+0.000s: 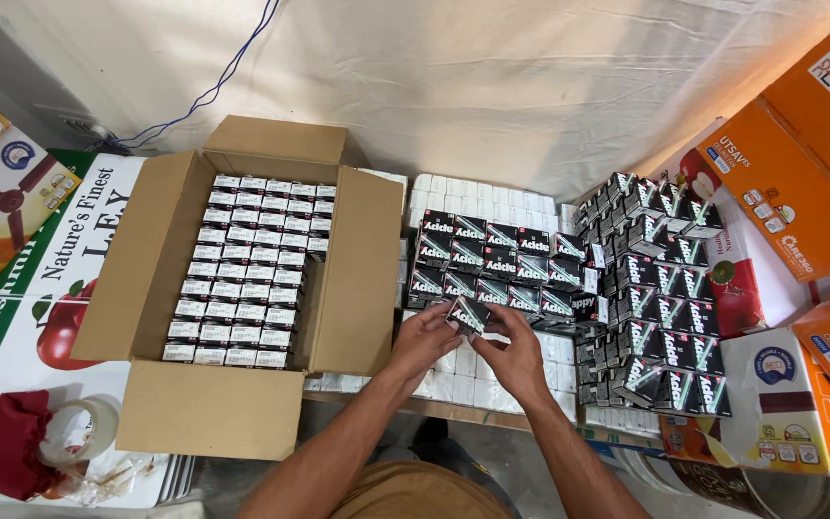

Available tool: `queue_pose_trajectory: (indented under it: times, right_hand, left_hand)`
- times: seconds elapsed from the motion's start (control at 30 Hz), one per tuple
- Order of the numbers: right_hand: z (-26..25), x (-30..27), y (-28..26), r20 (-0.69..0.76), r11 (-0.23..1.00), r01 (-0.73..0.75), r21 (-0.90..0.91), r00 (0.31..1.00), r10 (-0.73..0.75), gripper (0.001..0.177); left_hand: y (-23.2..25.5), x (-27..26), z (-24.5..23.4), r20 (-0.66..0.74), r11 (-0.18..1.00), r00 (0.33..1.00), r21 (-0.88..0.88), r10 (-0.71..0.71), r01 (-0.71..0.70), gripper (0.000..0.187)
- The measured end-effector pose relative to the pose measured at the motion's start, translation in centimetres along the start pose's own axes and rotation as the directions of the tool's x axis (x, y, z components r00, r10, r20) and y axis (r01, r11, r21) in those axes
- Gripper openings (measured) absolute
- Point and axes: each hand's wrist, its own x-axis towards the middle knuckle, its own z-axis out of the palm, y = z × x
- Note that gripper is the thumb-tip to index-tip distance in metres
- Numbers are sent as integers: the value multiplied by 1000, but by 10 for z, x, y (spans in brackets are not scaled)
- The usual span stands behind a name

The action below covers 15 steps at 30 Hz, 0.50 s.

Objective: The person repeatedly picks small black and white boxes from a larger cardboard box and places them into a neat stack on a white surface. The person handles the boxes one at a time, aligning them in rows to form a growing pile.

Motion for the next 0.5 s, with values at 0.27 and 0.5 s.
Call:
queue_pose_trajectory:
  times: [0.27,0.5]
  right_hand:
    - [23,36,-27,143,975,203,-91,971,-189,61]
    - [60,60,-25,76,955,291,-61,955,-286,57]
  left_hand:
    - [37,-23,7,-92,886,977,446,190,-130,59]
    - [92,-37,36,-169,924,972,372,165,-92,76]
